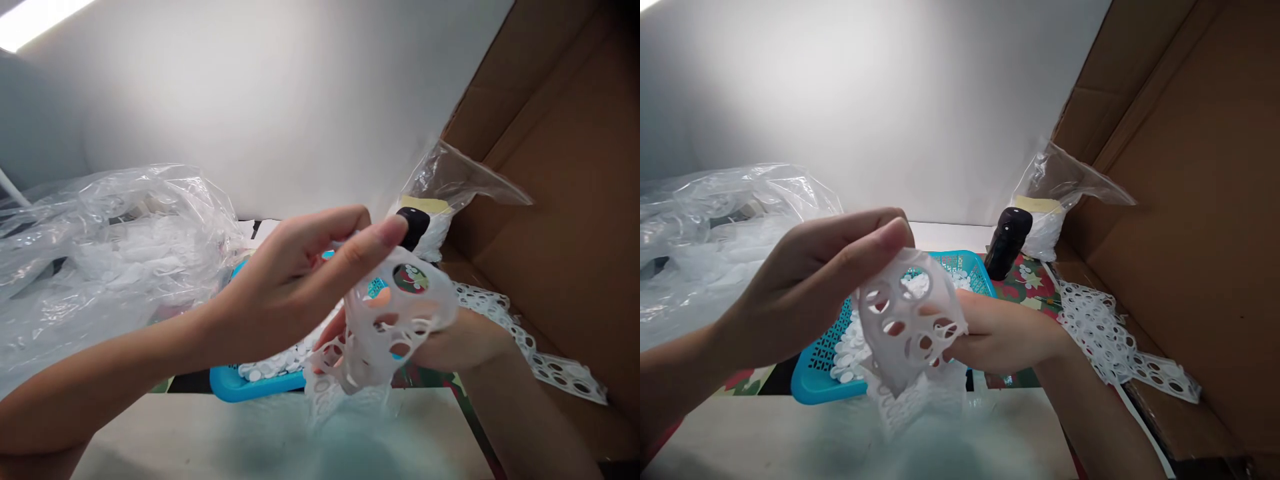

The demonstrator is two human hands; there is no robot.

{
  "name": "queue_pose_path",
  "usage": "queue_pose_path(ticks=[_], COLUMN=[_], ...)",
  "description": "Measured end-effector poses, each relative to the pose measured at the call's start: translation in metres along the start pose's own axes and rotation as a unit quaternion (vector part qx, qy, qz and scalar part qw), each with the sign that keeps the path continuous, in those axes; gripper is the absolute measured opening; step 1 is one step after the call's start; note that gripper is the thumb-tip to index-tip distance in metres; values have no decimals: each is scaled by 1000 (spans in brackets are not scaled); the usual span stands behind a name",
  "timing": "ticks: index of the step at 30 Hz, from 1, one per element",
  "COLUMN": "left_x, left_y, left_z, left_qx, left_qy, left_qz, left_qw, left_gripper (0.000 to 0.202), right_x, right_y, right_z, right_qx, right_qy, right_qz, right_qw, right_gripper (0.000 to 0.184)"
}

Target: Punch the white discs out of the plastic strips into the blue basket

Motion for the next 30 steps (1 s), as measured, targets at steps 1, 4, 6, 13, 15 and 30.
queue_pose_path(ticks=[1, 4, 6, 13, 15, 30], left_x=[-2, -13, -22, -53, -61, -70], left_y=[-4, -20, -33, -83, -99, -177], left_z=[0, -1, -2, -1, 0, -8], left_qx=[-4, -11, -13, -36, -47, -20], left_qy=[10, 36, 50, 34, 26, -36], left_qz=[-3, -6, 0, 14, 21, 109], left_qw=[1000, 999, 999, 999, 998, 993], left_gripper=[33, 32, 31, 31, 31, 33], right_x=[-3, -14, -22, -34, -36, -41], right_y=[1, 7, 13, 36, 41, 65], right_z=[-1, -4, -5, 5, 7, 7], right_qx=[0, -31, -65, -142, -151, -163], right_qy=[3, -12, -14, 50, 62, 42], right_qz=[0, -6, -25, -92, -100, -156], right_qw=[1000, 999, 997, 984, 982, 973], right_gripper=[26, 30, 34, 33, 29, 53])
Point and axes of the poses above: each hand's wrist, its own x-axis away from the middle knuckle, its own z-axis out of the back of the hand, y = z × x, the point moved 1 cm from there along -x, towards the middle knuckle, and after that the axes turned 11 degrees about y, right-handed, at the moved point
